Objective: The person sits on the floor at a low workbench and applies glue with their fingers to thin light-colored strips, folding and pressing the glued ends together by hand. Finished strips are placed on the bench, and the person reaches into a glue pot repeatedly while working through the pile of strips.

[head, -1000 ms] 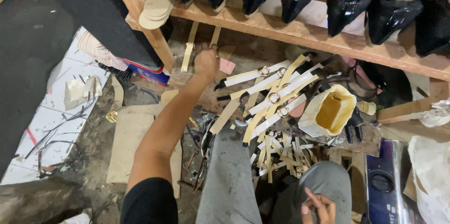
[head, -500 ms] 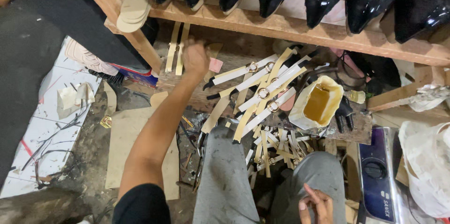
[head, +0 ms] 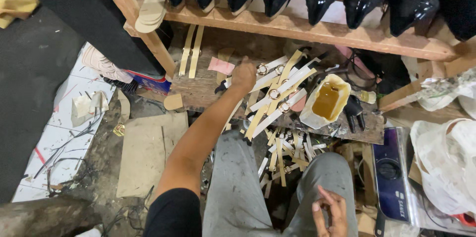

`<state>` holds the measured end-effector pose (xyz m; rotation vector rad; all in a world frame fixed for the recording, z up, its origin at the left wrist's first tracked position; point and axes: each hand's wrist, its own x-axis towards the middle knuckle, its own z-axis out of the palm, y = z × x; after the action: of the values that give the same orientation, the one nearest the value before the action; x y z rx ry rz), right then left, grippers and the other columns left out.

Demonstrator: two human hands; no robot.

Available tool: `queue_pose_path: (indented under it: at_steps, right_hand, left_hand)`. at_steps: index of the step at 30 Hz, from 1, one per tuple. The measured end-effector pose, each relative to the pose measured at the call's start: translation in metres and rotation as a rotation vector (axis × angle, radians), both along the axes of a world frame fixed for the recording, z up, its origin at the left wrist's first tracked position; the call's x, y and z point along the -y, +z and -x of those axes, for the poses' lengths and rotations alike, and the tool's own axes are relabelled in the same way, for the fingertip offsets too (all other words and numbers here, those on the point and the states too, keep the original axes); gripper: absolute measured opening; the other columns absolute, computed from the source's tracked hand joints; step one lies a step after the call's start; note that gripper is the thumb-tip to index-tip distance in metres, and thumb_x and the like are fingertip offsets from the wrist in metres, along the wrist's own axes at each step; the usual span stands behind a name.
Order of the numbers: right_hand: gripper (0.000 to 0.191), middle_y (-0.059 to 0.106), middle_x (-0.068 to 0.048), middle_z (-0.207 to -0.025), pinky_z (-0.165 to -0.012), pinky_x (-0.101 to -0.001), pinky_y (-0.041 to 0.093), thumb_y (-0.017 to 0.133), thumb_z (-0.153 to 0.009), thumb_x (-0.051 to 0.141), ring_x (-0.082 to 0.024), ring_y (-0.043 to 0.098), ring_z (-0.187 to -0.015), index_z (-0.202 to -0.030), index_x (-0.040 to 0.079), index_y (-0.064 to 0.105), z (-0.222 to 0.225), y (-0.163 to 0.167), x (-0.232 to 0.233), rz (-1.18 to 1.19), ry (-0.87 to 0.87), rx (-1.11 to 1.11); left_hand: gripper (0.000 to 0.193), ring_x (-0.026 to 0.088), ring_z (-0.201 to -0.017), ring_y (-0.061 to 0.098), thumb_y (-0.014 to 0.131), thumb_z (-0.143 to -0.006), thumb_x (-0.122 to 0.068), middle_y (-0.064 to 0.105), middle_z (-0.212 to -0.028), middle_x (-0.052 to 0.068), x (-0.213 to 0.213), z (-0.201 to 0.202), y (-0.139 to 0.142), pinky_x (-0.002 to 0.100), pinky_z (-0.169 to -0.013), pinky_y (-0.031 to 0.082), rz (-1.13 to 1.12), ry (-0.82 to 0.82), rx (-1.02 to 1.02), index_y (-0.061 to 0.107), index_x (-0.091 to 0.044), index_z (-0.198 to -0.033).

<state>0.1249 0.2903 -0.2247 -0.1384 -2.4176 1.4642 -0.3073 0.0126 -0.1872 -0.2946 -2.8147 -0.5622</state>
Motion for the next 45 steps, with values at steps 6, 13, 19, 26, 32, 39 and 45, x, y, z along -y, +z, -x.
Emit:
queue_pose_path:
  at_steps: [6, 13, 19, 26, 32, 39, 45]
  right_hand:
    - [0.044, 0.058, -0.011, -0.117, -0.086, -0.0302, 0.052, 0.067, -0.088, 0.003, -0.017, 0.063, -0.096, -0.132, 0.005, 0.066, 0.010, 0.046, 0.036, 0.086, 0.025, 0.015]
    - [0.044, 0.063, -0.009, -0.109, -0.086, -0.0288, 0.053, 0.065, -0.090, 0.004, -0.015, 0.065, -0.091, -0.134, 0.005, 0.064, 0.008, 0.082, 0.036, 0.044, 0.034, -0.004]
    - [0.047, 0.065, -0.010, -0.110, -0.088, -0.0296, 0.049, 0.063, -0.096, 0.005, -0.015, 0.061, -0.096, -0.142, 0.004, 0.059, 0.025, 0.110, 0.037, 0.203, 0.011, 0.043]
    - [0.078, 0.066, -0.014, -0.125, -0.097, -0.0328, 0.055, 0.062, -0.095, 0.001, -0.018, 0.066, -0.108, -0.163, 0.007, 0.025, 0.069, 0.175, 0.049, 0.482, 0.221, -0.021]
    - [0.098, 0.065, -0.012, -0.102, -0.084, -0.0323, 0.061, 0.072, -0.085, -0.012, -0.017, 0.069, -0.093, -0.167, 0.007, 0.021, 0.074, 0.184, 0.084, 0.673, 0.212, 0.013]
    - [0.085, 0.075, -0.012, -0.093, -0.075, -0.0311, 0.058, 0.063, -0.095, -0.002, -0.017, 0.072, -0.080, -0.167, 0.009, 0.018, 0.061, 0.175, 0.087, 0.685, 0.236, 0.153]
    - [0.067, 0.073, -0.013, -0.108, -0.087, -0.0313, 0.061, 0.061, -0.099, 0.003, -0.017, 0.073, -0.096, -0.159, 0.002, 0.032, 0.063, 0.171, 0.090, 0.712, 0.282, 0.108]
  left_hand:
    - [0.042, 0.041, -0.098, 0.067, 0.078, -0.070, -0.009, 0.067, -0.112, 0.021, 0.004, -0.016, 0.017, 0.051, -0.082, 0.053, -0.218, -0.053, 0.051, 0.063, -0.003, -0.109]
    - [0.019, 0.035, -0.089, 0.069, 0.071, -0.085, 0.003, 0.063, -0.105, 0.015, 0.013, -0.056, 0.047, 0.045, -0.077, 0.054, -0.439, 0.034, -0.136, 0.073, -0.008, -0.100]
    - [0.020, 0.026, -0.096, 0.070, 0.065, -0.090, 0.012, 0.060, -0.109, 0.012, 0.027, -0.150, 0.109, 0.032, -0.082, 0.061, -0.859, -0.226, -0.317, 0.069, -0.001, -0.103]
    - [0.022, 0.019, -0.099, 0.068, 0.070, -0.086, 0.014, 0.060, -0.114, 0.012, -0.015, -0.269, 0.137, 0.031, -0.086, 0.056, -0.814, -0.291, -0.296, 0.072, -0.002, -0.102]
    - [0.045, 0.018, -0.115, 0.065, 0.062, -0.097, 0.000, 0.052, -0.139, 0.002, -0.058, -0.321, 0.142, 0.032, -0.094, 0.059, -1.673, -0.188, -0.014, 0.051, -0.016, -0.137]
    - [0.037, 0.017, -0.114, 0.066, 0.057, -0.105, -0.010, 0.069, -0.127, 0.011, -0.041, -0.341, 0.109, 0.032, -0.097, 0.053, -1.862, -0.262, 0.557, 0.055, 0.001, -0.140]
    - [0.034, 0.019, -0.111, 0.065, 0.056, -0.110, -0.006, 0.069, -0.122, 0.015, -0.033, -0.345, 0.101, 0.036, -0.102, 0.051, -1.691, -0.107, 0.350, 0.056, 0.006, -0.142]
